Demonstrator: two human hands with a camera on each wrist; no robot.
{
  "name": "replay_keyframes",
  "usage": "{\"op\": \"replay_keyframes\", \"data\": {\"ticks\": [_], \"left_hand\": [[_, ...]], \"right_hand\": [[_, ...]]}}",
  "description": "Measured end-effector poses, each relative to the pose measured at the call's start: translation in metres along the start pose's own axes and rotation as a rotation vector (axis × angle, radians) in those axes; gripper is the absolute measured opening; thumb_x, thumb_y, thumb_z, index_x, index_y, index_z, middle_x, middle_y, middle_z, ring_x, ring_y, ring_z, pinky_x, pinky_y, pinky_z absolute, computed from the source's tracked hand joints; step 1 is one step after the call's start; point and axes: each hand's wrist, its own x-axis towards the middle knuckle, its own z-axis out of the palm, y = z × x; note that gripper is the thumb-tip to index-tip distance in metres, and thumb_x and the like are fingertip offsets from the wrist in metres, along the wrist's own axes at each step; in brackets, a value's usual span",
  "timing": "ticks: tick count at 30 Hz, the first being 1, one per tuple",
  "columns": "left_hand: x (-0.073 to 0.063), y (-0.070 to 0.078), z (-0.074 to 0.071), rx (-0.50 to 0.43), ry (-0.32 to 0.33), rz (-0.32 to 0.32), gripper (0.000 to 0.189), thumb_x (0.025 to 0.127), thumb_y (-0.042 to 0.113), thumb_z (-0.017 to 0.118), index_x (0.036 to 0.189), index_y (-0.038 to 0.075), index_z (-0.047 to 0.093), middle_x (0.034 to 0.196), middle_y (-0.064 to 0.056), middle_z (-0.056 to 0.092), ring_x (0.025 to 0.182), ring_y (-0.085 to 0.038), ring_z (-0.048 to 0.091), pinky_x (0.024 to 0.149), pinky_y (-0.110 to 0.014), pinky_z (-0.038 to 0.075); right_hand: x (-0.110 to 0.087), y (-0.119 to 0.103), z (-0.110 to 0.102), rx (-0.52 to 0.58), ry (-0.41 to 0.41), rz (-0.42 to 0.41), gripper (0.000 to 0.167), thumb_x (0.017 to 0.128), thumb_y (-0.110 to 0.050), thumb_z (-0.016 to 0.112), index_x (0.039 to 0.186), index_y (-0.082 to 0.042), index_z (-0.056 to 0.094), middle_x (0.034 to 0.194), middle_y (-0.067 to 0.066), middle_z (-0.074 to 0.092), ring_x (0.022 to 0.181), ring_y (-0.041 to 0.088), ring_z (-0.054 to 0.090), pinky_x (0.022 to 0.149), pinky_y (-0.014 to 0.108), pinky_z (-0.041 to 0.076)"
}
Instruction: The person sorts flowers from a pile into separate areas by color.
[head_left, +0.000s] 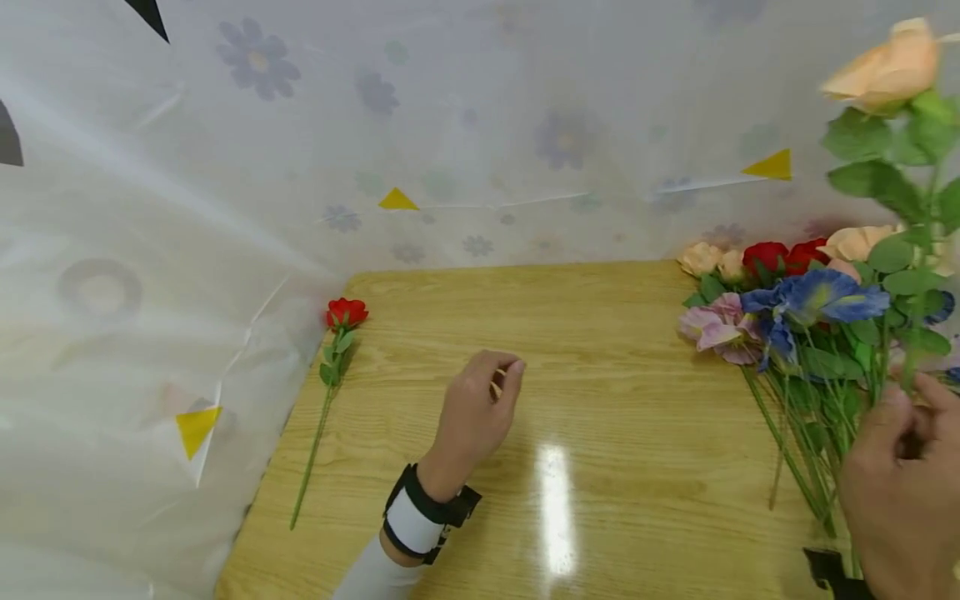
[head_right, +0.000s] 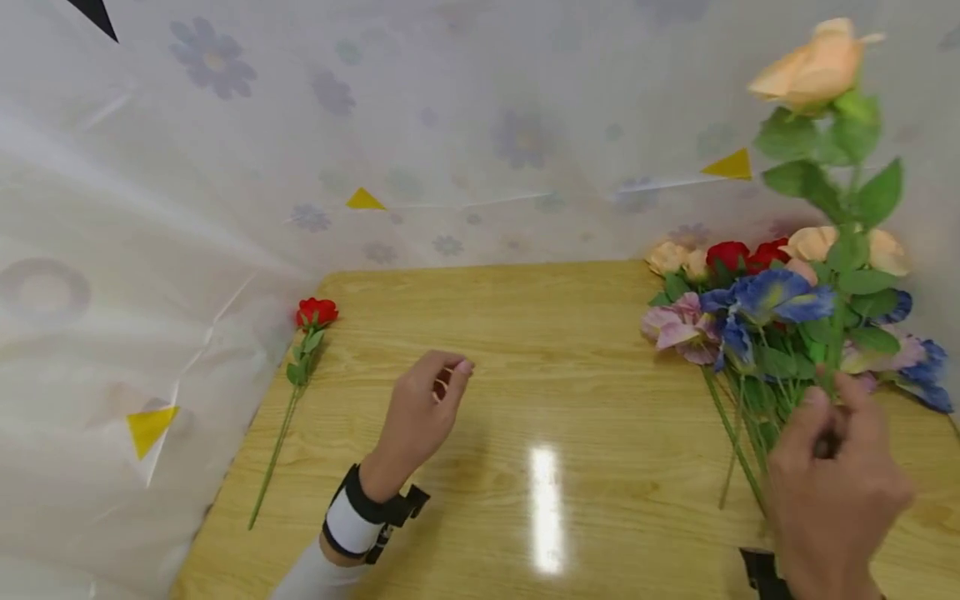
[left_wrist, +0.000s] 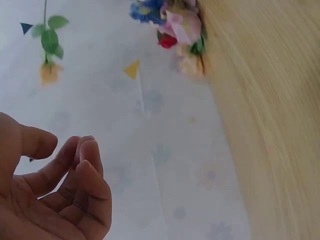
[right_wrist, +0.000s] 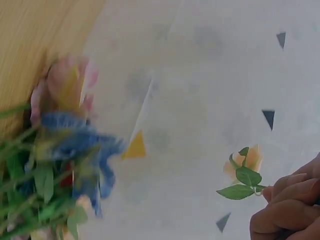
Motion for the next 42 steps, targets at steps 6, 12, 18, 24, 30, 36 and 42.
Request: {"op": "replay_keyframes", "data": {"ticks": [6, 12, 18, 24, 30, 36, 42], "left_hand": [[0.004, 0.033, 0.026, -0.294, -0.228, 0.032, 0.029, 0.111, 0.023, 0.048, 0.128, 0.007, 0.065, 0.114, -0.006, 0.07, 0.1, -0.014, 0.066, 0.082, -0.02, 0.055], [0.006, 0.059, 0.041, -0.539, -0.36, -0.078, 0.041, 0.113, 0.034, 0.041, 0.144, 0.013, 0.057, 0.131, -0.003, 0.069, 0.116, -0.006, 0.065, 0.098, -0.024, 0.053], [0.006, 0.071, 0.044, -0.726, -0.316, -0.206, 0.033, 0.111, 0.031, 0.046, 0.13, 0.013, 0.065, 0.121, -0.005, 0.073, 0.109, -0.005, 0.066, 0.093, -0.025, 0.054], [0.007, 0.064, 0.034, -0.799, -0.216, -0.214, 0.035, 0.113, 0.027, 0.039, 0.112, 0.002, 0.063, 0.095, -0.015, 0.067, 0.092, -0.011, 0.07, 0.086, -0.028, 0.059], [0.013, 0.046, 0.012, -0.833, -0.088, -0.247, 0.033, 0.114, 0.023, 0.031, 0.112, -0.002, 0.052, 0.078, -0.007, 0.042, 0.061, -0.007, 0.044, 0.059, -0.02, 0.043], [0.011, 0.019, -0.011, -0.643, 0.03, -0.278, 0.029, 0.114, 0.019, 0.032, 0.107, 0.001, 0.054, 0.078, -0.006, 0.043, 0.058, -0.006, 0.035, 0.055, -0.018, 0.032], [0.001, -0.012, -0.03, -0.477, 0.094, -0.352, 0.03, 0.114, 0.019, 0.032, 0.104, 0.002, 0.055, 0.076, -0.006, 0.044, 0.056, -0.007, 0.034, 0.053, -0.02, 0.032]], "right_hand": [[-0.035, -0.037, 0.023, 0.221, -0.259, -0.067, 0.035, 0.11, -0.013, 0.046, 0.135, 0.005, 0.061, 0.06, -0.02, 0.039, 0.039, -0.002, 0.021, 0.039, 0.019, 0.019], [-0.072, -0.066, 0.045, 0.418, -0.441, -0.183, 0.025, 0.108, 0.0, 0.045, 0.125, 0.004, 0.062, 0.06, -0.009, 0.043, 0.04, -0.004, 0.021, 0.037, 0.017, 0.021], [-0.096, -0.078, 0.062, 0.552, -0.457, -0.351, 0.018, 0.102, 0.011, 0.047, 0.114, 0.007, 0.061, 0.064, -0.011, 0.044, 0.05, -0.012, 0.027, 0.04, 0.009, 0.027], [-0.096, -0.082, 0.064, 0.444, -0.547, -0.386, 0.013, 0.101, -0.001, 0.059, 0.113, 0.0, 0.065, 0.071, -0.011, 0.053, 0.055, -0.009, 0.04, 0.047, 0.01, 0.035], [-0.079, -0.067, 0.055, 0.255, -0.629, -0.288, 0.023, 0.103, -0.015, 0.062, 0.124, -0.009, 0.068, 0.085, -0.003, 0.068, 0.065, 0.002, 0.059, 0.053, 0.021, 0.048], [-0.044, -0.031, 0.04, 0.059, -0.602, -0.151, 0.03, 0.107, -0.025, 0.056, 0.128, -0.005, 0.066, 0.09, 0.008, 0.069, 0.063, -0.002, 0.052, 0.052, 0.024, 0.041], [-0.01, 0.022, 0.02, -0.192, -0.657, 0.043, 0.049, 0.109, -0.031, 0.05, 0.138, 0.008, 0.052, 0.095, 0.024, 0.066, 0.054, 0.007, 0.047, 0.044, 0.031, 0.034]]}}
